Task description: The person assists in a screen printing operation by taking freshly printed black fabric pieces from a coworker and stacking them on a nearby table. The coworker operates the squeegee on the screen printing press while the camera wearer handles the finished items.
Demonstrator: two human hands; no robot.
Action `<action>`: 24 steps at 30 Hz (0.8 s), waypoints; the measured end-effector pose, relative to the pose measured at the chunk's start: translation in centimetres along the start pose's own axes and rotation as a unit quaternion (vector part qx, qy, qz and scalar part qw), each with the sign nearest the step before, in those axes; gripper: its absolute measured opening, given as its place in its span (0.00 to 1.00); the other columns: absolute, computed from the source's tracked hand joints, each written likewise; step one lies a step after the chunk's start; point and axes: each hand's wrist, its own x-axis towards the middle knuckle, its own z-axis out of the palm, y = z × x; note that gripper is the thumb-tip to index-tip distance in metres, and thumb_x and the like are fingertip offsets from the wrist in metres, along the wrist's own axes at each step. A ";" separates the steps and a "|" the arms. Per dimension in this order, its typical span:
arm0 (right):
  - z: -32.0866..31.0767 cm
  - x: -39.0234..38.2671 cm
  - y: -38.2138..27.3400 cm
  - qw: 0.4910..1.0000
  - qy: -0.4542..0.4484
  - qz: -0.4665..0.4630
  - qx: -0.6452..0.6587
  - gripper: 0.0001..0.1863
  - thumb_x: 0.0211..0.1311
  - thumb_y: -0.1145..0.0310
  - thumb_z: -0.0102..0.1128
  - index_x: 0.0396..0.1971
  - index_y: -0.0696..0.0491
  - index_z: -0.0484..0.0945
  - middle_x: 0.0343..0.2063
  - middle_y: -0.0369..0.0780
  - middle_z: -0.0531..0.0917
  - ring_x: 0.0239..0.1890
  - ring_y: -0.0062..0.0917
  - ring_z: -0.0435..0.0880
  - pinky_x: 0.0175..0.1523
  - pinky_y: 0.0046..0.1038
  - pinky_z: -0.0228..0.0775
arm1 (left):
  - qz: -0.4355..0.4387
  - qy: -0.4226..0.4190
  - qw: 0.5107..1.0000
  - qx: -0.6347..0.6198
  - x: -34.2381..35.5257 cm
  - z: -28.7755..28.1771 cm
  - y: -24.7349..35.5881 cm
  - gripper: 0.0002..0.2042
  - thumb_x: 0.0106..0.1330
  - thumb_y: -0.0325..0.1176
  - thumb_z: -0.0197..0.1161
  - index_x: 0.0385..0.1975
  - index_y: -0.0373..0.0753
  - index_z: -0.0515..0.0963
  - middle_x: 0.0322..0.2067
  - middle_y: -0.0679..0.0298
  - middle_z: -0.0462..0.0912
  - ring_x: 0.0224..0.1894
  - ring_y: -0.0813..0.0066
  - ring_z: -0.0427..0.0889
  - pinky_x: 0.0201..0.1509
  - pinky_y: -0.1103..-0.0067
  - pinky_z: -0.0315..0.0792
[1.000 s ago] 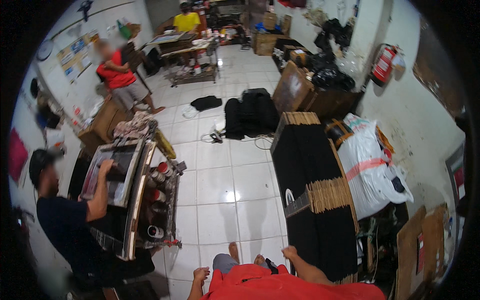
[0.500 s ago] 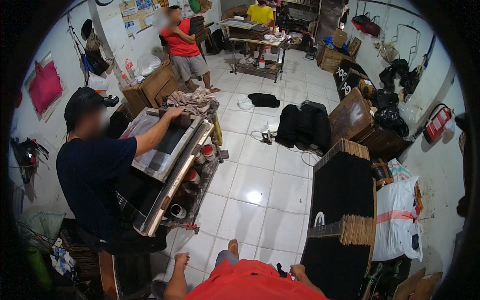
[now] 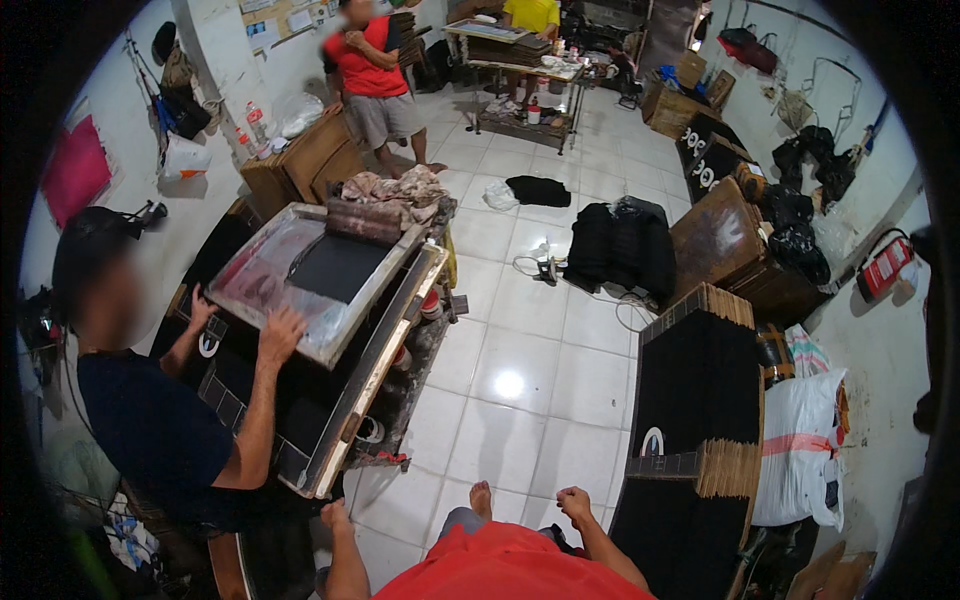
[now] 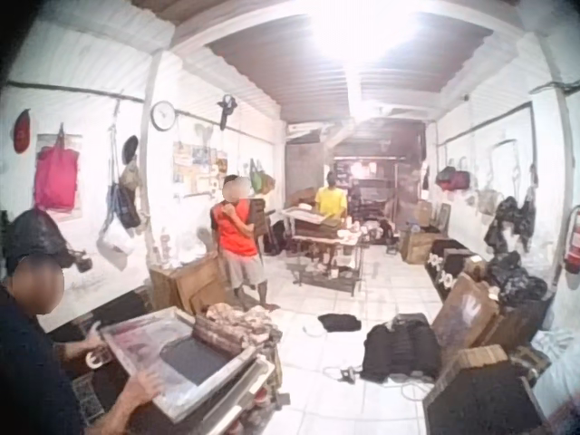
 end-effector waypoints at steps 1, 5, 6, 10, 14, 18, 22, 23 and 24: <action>1.0 0.1 -0.5 0.996 -0.032 -0.057 -0.058 0.11 0.51 0.68 0.60 0.32 0.59 0.76 0.26 0.40 0.80 0.28 0.25 0.80 0.33 0.26 0.71 | -0.009 0.051 0.998 -0.031 1.0 -0.5 1.1 0.08 0.47 0.29 0.63 0.25 0.34 0.75 0.29 0.58 0.78 0.31 0.66 0.75 0.35 0.72 0.67; 9.8 0.3 -6.6 0.954 -0.197 -0.140 -0.177 0.13 0.51 0.67 0.62 0.33 0.61 0.77 0.28 0.41 0.81 0.28 0.23 0.80 0.35 0.25 0.72 | -0.055 0.069 0.970 -0.226 3.2 -1.8 5.5 0.12 0.49 0.33 0.63 0.31 0.34 0.75 0.35 0.56 0.73 0.36 0.66 0.72 0.40 0.66 0.64; 12.8 0.3 -9.4 0.938 -0.222 -0.193 -0.182 0.14 0.51 0.66 0.62 0.33 0.61 0.77 0.28 0.41 0.82 0.29 0.23 0.79 0.36 0.25 0.72 | -0.071 0.063 0.971 -0.218 3.4 -2.2 6.7 0.15 0.49 0.35 0.64 0.35 0.35 0.73 0.30 0.58 0.74 0.29 0.70 0.72 0.31 0.72 0.66; 26.2 0.4 -21.9 0.871 -0.289 -0.314 -0.244 0.16 0.53 0.63 0.61 0.35 0.60 0.77 0.23 0.38 0.81 0.24 0.22 0.77 0.33 0.25 0.70 | -0.131 0.115 0.954 -0.244 2.2 -4.4 10.1 0.13 0.49 0.32 0.67 0.33 0.37 0.74 0.24 0.63 0.74 0.19 0.77 0.68 0.21 0.82 0.62; 37.5 -0.4 -32.1 0.857 -0.447 -0.044 0.254 0.17 0.54 0.64 0.63 0.42 0.53 0.72 0.29 0.34 0.77 0.27 0.21 0.73 0.31 0.26 0.67 | -0.063 0.000 0.956 -0.286 -1.1 -7.4 12.8 0.08 0.55 0.30 0.65 0.30 0.39 0.73 0.18 0.70 0.69 0.15 0.83 0.65 0.17 0.88 0.58; 42.1 1.3 -36.5 0.729 -0.529 0.018 0.434 0.08 0.55 0.72 0.60 0.34 0.55 0.73 0.31 0.39 0.78 0.32 0.28 0.79 0.40 0.35 0.75 | -0.027 -0.021 0.956 -0.291 -4.3 -8.0 15.0 0.07 0.57 0.28 0.64 0.26 0.40 0.70 0.17 0.71 0.67 0.15 0.83 0.64 0.17 0.87 0.58; 41.2 2.4 -36.8 0.708 -0.552 0.011 0.440 0.08 0.54 0.78 0.58 0.36 0.58 0.75 0.33 0.41 0.80 0.36 0.30 0.80 0.47 0.37 0.74 | -0.003 -0.060 0.963 -0.262 -7.7 -7.6 15.1 0.08 0.56 0.29 0.65 0.28 0.38 0.71 0.22 0.67 0.72 0.22 0.80 0.71 0.24 0.84 0.66; 40.0 2.3 -36.7 0.711 -0.552 -0.003 0.434 0.10 0.54 0.77 0.58 0.37 0.58 0.75 0.34 0.42 0.80 0.37 0.30 0.80 0.48 0.37 0.73 | -0.004 -0.063 0.967 -0.248 -8.4 -7.6 15.0 0.09 0.56 0.29 0.65 0.31 0.37 0.71 0.24 0.65 0.73 0.25 0.78 0.73 0.27 0.82 0.69; 38.6 2.2 -36.7 0.720 -0.545 -0.008 0.430 0.11 0.53 0.77 0.59 0.38 0.59 0.75 0.35 0.42 0.81 0.38 0.31 0.80 0.49 0.37 0.72 | 0.018 -0.082 0.966 -0.246 -8.8 -7.7 14.8 0.11 0.55 0.30 0.65 0.33 0.36 0.71 0.27 0.63 0.75 0.29 0.77 0.75 0.30 0.81 0.71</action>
